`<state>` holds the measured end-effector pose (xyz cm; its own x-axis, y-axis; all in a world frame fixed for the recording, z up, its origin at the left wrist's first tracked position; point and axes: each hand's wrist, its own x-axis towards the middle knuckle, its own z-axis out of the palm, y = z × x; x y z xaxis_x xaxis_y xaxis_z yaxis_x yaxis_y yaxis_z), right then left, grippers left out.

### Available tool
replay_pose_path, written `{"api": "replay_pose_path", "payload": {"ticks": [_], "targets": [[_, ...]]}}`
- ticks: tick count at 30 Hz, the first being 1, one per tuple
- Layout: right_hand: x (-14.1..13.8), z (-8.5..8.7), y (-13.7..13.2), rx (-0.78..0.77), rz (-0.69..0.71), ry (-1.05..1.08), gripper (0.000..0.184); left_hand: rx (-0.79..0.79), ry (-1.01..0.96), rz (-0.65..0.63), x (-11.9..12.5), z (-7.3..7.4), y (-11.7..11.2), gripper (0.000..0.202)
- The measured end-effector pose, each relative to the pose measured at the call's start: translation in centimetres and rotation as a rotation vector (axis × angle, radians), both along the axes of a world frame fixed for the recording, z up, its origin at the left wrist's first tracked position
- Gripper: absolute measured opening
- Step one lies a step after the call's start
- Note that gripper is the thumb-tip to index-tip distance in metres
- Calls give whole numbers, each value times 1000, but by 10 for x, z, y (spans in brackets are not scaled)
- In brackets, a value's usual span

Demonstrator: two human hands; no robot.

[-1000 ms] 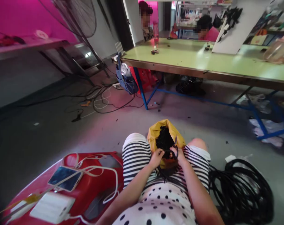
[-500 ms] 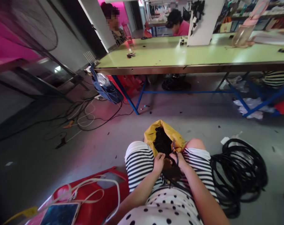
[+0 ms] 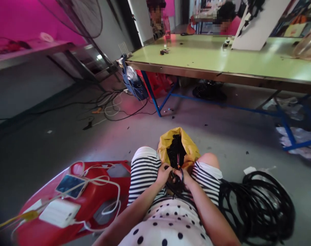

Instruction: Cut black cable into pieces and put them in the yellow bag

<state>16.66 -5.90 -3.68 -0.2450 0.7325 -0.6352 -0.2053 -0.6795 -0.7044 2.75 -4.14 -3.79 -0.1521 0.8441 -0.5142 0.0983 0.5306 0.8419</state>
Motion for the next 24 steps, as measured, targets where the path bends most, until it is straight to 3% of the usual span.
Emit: {"api": "replay_pose_path", "payload": {"ticks": [3, 6, 9, 14, 18, 24], "targets": [[-5, 6, 1, -20, 40, 48, 53, -7, -17, 113, -3, 10, -9, 18], [-9, 12, 6, -69, 40, 64, 47, 107, 149, 153, -12, 21, -11, 22], [-12, 16, 13, -47, -65, 55, 41, 198, 253, 1, -24, 24, -7, 19], [-14, 17, 19, 12, -178, 51, 33, 252, 283, -189, -39, 17, -3, 13], [-6, 15, 15, 24, -245, -4, 28, 255, 258, -324, -37, 13, 0, 14], [7, 10, 9, 96, -298, -11, 35, 311, 245, -445, -28, 13, 8, 12]]}}
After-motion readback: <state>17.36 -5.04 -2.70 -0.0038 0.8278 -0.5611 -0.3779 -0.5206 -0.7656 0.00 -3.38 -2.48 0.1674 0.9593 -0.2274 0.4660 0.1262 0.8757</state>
